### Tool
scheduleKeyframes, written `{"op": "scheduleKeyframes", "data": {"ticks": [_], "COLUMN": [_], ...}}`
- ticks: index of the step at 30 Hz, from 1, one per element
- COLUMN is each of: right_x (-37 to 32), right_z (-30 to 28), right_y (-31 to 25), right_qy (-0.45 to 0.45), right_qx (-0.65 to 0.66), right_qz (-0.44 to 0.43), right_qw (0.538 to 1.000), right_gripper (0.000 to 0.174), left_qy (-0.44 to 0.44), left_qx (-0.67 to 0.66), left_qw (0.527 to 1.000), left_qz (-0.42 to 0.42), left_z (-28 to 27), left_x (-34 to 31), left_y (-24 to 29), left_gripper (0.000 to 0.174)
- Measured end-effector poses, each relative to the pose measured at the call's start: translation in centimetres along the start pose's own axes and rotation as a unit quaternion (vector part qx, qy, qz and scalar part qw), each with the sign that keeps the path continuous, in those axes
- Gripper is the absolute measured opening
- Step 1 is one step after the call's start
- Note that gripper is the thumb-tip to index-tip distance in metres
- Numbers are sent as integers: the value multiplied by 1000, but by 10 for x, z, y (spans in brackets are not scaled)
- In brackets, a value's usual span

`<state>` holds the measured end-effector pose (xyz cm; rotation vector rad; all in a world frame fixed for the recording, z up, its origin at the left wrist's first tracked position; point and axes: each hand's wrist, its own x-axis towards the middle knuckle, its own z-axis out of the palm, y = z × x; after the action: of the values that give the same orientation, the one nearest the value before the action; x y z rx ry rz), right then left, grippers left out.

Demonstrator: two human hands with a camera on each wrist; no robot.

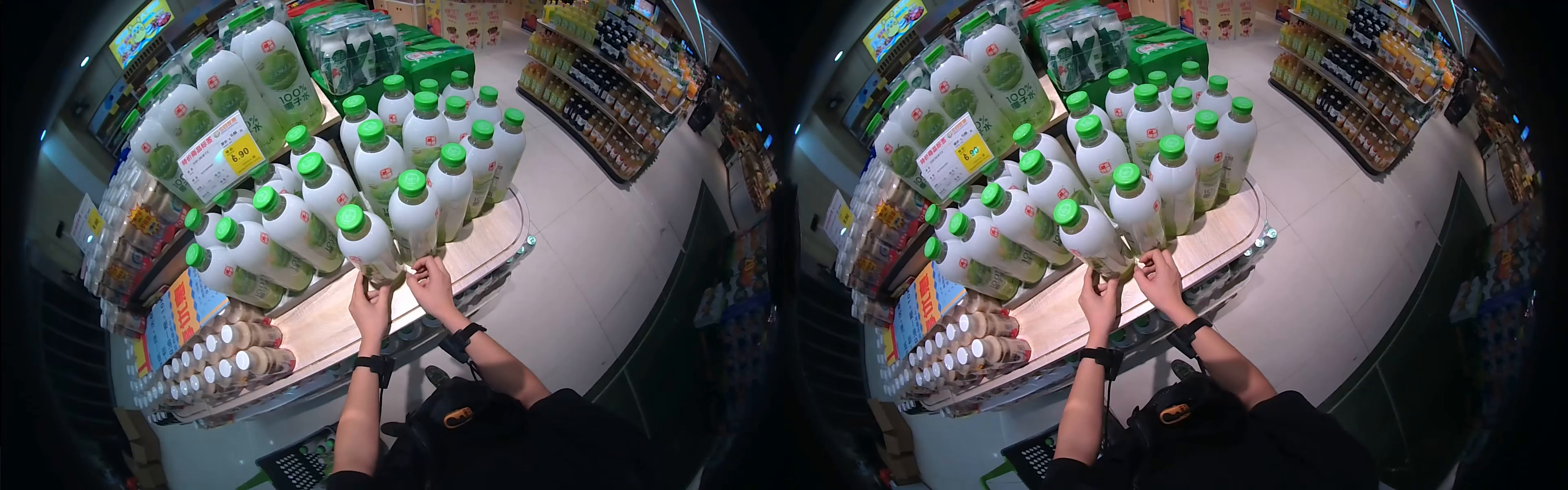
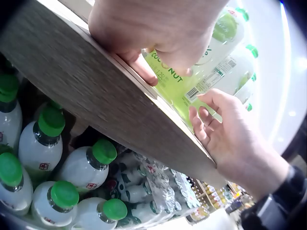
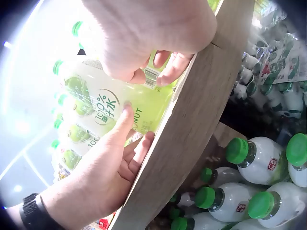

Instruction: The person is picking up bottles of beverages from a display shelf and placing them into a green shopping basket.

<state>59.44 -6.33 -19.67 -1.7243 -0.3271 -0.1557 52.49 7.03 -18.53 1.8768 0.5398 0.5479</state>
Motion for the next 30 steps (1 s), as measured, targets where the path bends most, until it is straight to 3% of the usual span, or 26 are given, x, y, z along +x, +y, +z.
{"op": "scheduleKeyframes", "data": {"ticks": [4,8,10,12,15,16,18,20,22,24,26,27,30], "right_x": [-12,-21,-32,-44,-66,-76,-91,-102,-109,-118,-136,-140,-169], "right_z": [1,5,9,7,3,-1,-7,-17,-29,-29,-25,-12,32], "right_y": [-6,-5,-3,-4,1,8,16,24,21,19,12,4,-9], "right_qy": [-4,-27,-27,-35,-53,-58,-60,-95,-151,-208,-274,-320,-383], "right_qx": [-27,-103,-101,-116,-111,-126,-139,-153,-171,-147,-150,-172,-142], "right_qz": [-11,-72,-86,-90,-121,-142,-153,-174,-166,-159,-140,-201,-126], "right_qw": [1000,992,991,989,985,980,977,968,959,954,940,910,904], "right_gripper": [14,27,33,35,40,41,43,42,40,39,38,37,36], "left_qy": [29,22,24,-6,-38,-76,-98,-19,83,127,193,241,210], "left_qx": [-44,-29,-57,-2,-13,-16,81,179,161,157,110,73,68], "left_qw": [998,998,997,999,998,995,974,940,925,866,832,798,791], "left_qz": [28,41,45,54,42,-61,-189,-288,-335,-457,-508,-547,-571], "left_z": [-1,-15,-34,-68,-125,-147,-187,-216,-223,-231,-231,-225,-214], "left_x": [-14,-37,-76,-125,-210,-241,-302,-369,-453,-522,-576,-600,-655], "left_y": [-8,-16,-14,-5,-21,-30,-63,-103,-182,-210,-221,-227,-262], "left_gripper": [67,60,42,25,15,17,31,39,40,44,44,44,51]}}
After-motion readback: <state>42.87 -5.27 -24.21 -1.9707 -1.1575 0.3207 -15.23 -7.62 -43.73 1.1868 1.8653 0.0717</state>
